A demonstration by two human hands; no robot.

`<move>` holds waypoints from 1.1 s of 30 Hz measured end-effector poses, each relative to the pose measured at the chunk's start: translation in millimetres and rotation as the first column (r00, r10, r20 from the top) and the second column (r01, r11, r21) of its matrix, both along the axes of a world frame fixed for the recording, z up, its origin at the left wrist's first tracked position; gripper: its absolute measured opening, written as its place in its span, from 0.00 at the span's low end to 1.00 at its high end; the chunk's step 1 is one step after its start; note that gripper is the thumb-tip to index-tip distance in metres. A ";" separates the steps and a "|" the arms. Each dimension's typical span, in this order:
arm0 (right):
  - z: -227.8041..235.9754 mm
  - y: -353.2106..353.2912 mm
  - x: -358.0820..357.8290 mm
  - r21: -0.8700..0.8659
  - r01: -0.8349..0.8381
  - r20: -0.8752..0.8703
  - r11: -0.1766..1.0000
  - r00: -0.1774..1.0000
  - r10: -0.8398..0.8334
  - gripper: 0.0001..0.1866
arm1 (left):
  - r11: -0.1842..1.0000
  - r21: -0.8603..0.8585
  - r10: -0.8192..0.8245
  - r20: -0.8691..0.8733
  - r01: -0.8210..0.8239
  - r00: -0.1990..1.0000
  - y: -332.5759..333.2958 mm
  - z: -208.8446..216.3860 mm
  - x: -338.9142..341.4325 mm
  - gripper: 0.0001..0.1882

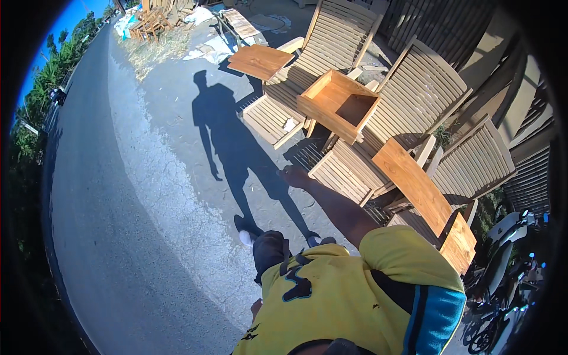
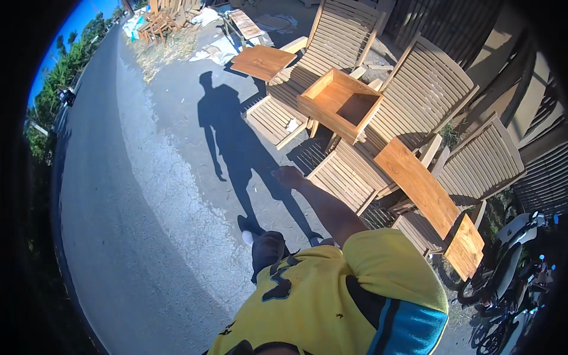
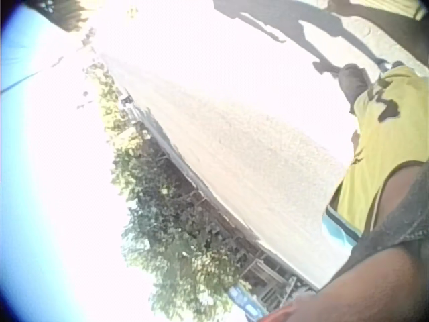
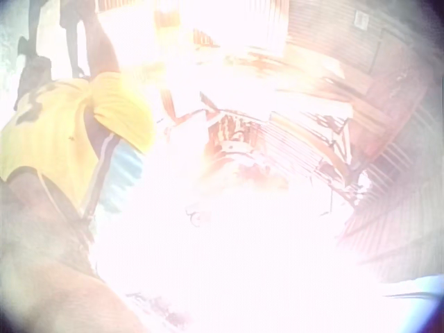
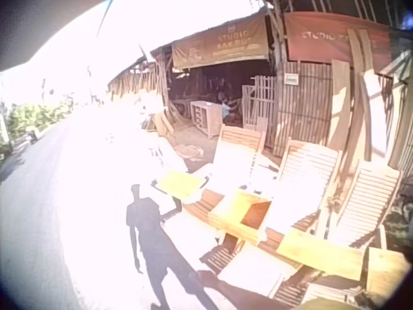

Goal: The person uses a spray gun to apply a finish to wood panels and then moves the panels to a different location.

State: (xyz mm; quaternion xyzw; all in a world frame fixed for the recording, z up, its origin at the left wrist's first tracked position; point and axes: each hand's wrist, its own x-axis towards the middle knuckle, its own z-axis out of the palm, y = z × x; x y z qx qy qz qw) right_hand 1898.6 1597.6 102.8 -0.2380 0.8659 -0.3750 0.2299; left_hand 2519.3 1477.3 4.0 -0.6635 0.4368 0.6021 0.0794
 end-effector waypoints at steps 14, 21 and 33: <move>-141.8 -97.4 -17.4 0.661 -0.042 0.452 0.749 0.819 -0.353 0.39 | 0.881 -0.380 -0.340 -0.098 0.281 0.935 -595.6 18.4 -343.7 0.16; -128.8 -103.0 -43.9 0.751 0.507 0.204 0.424 0.433 -0.878 0.31 | 0.876 -0.417 -0.344 -0.188 0.242 0.920 -839.8 44.0 -548.3 0.22; -26.4 -729.9 -523.9 0.080 0.242 0.171 0.967 0.952 -0.253 0.26 | 0.738 0.041 -0.674 -0.012 0.674 0.739 -935.2 26.9 -755.9 0.23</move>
